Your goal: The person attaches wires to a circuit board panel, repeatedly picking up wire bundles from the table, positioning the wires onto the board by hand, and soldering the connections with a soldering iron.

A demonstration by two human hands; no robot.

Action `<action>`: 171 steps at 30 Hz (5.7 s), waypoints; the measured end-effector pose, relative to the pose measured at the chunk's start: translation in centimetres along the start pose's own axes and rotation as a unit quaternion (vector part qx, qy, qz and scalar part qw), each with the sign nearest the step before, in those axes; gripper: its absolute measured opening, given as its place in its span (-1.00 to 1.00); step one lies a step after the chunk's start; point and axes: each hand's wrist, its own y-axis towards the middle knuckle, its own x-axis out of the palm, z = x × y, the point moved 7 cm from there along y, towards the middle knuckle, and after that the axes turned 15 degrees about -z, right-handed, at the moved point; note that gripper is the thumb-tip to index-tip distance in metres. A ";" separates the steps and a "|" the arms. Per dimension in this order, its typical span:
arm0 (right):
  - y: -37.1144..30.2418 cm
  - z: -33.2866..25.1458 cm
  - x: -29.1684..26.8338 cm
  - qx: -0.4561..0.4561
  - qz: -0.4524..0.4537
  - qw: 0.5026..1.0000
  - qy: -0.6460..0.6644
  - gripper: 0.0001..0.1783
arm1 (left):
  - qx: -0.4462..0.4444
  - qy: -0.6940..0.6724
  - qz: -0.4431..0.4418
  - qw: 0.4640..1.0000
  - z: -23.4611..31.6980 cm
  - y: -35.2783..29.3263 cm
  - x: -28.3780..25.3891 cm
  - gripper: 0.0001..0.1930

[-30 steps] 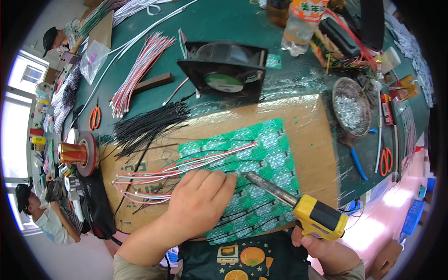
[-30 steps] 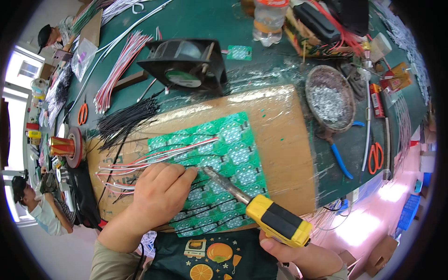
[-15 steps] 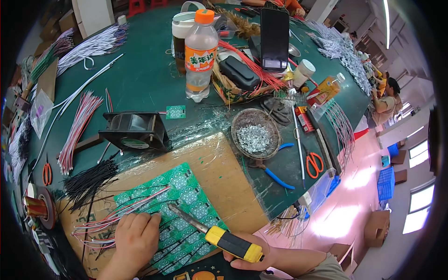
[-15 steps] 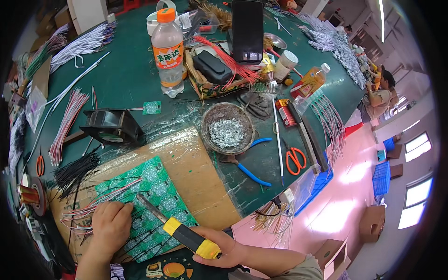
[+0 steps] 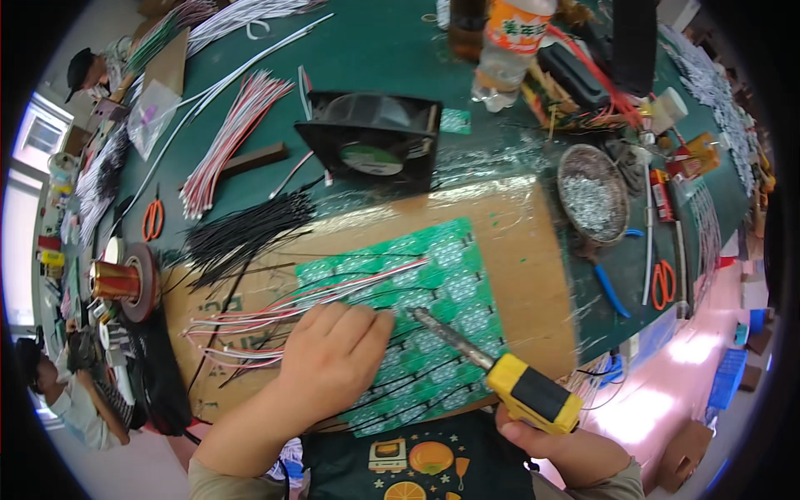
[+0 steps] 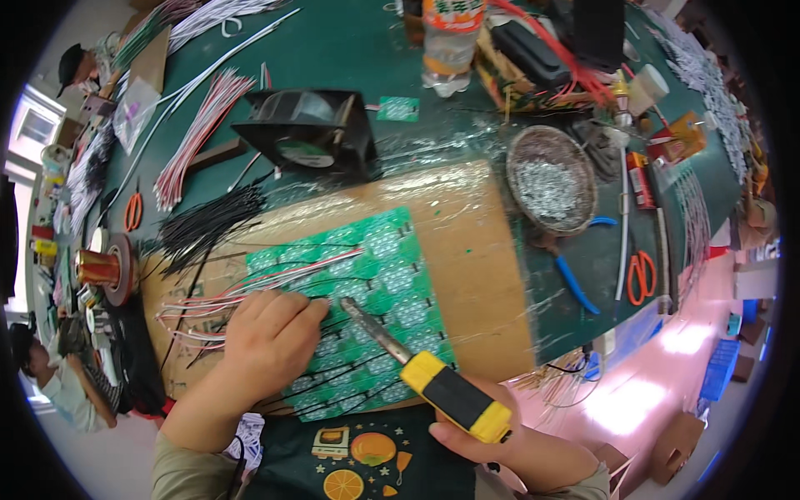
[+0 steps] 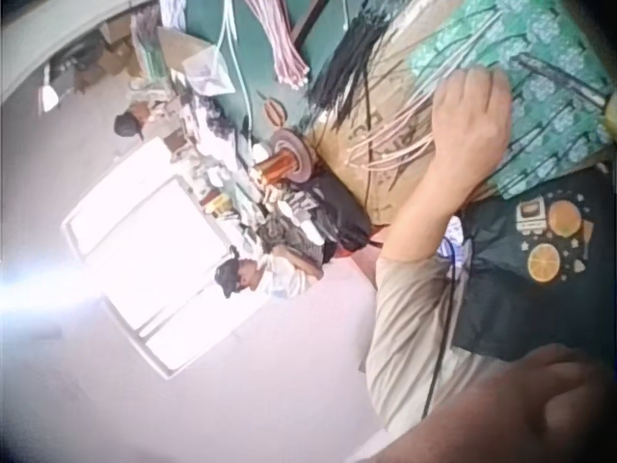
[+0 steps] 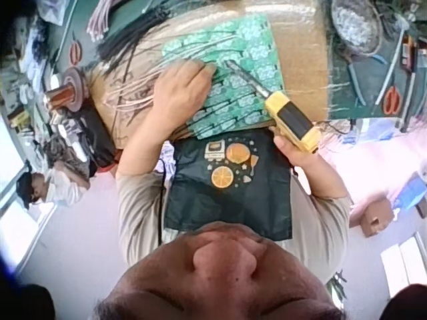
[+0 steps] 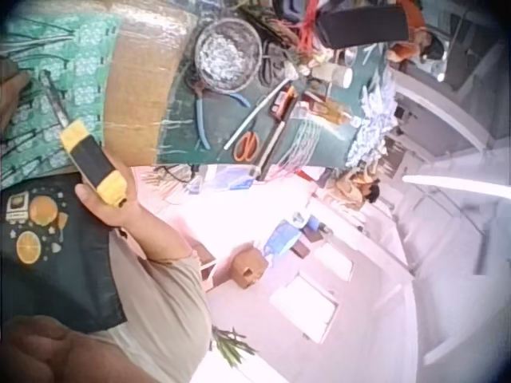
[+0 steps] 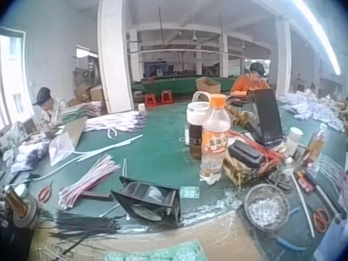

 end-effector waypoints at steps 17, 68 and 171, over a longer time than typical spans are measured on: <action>-0.1 1.0 0.1 -0.053 0.046 0.995 -0.073 -0.78 | 0.002 -0.029 0.045 0.999 -0.4 -0.3 0.2 -0.67; -6.0 -3.3 -9.2 -0.425 0.368 0.823 -0.075 -0.30 | -0.402 0.009 0.121 0.907 -23.2 -5.0 -4.7 -0.86; -2.3 1.9 -3.3 -0.044 0.106 0.993 0.000 -0.65 | 0.024 -0.100 0.018 0.995 1.0 4.2 1.2 -0.68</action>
